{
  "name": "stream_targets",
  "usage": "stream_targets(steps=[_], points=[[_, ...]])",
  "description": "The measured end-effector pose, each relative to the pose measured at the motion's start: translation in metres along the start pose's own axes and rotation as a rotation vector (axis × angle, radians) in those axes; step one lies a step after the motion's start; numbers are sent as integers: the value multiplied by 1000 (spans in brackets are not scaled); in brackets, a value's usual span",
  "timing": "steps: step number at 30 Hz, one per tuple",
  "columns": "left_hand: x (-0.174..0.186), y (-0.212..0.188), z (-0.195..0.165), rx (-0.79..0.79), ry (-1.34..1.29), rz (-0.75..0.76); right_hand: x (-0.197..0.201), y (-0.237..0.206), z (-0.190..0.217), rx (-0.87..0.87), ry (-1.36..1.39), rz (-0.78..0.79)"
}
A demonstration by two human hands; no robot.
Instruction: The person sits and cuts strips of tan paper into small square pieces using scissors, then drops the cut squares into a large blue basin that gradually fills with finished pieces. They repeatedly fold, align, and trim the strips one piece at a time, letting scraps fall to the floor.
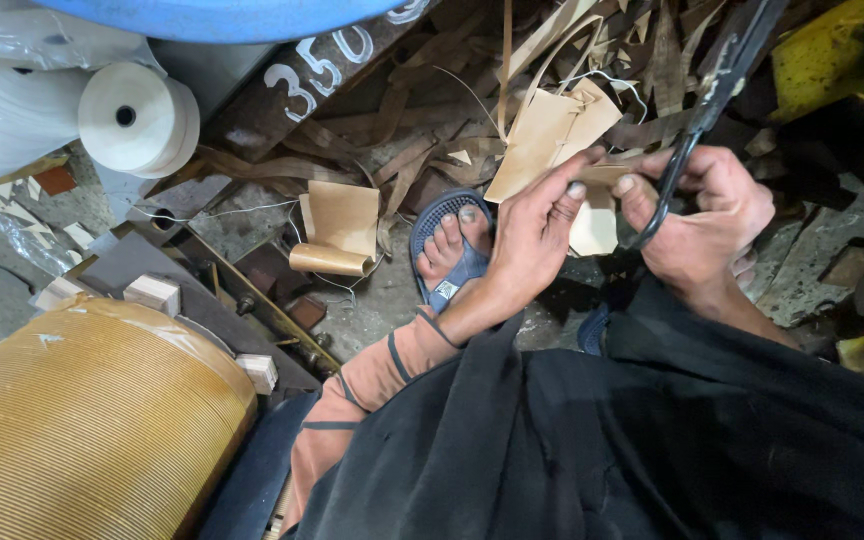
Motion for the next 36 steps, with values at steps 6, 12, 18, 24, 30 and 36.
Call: stream_targets(steps=[6,12,18,24,30,36], points=[[15,1,-19,-151,370,15,-5,-2,-5,-143,307,-44],[21,-1,-13,129,40,40,6,1,-2,153,103,35],[18,3,5,441,-532,183,7,6,10,416,-22,58],[36,10,-19,151,-203,54,12,7,20,350,-11,93],[34,6,-47,35,103,66,14,-3,7,286,-78,18],[22,4,-17,370,-431,196,6,-7,-13,557,87,53]])
Point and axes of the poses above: each hand's wrist, its own y-axis towards the middle knuckle, its own x-axis out of the back of the hand, z = x × y, the point moved 4 cm from there along y, towards the middle knuckle, and after that the axes turned 4 degrees about x, right-handed, at the moved point
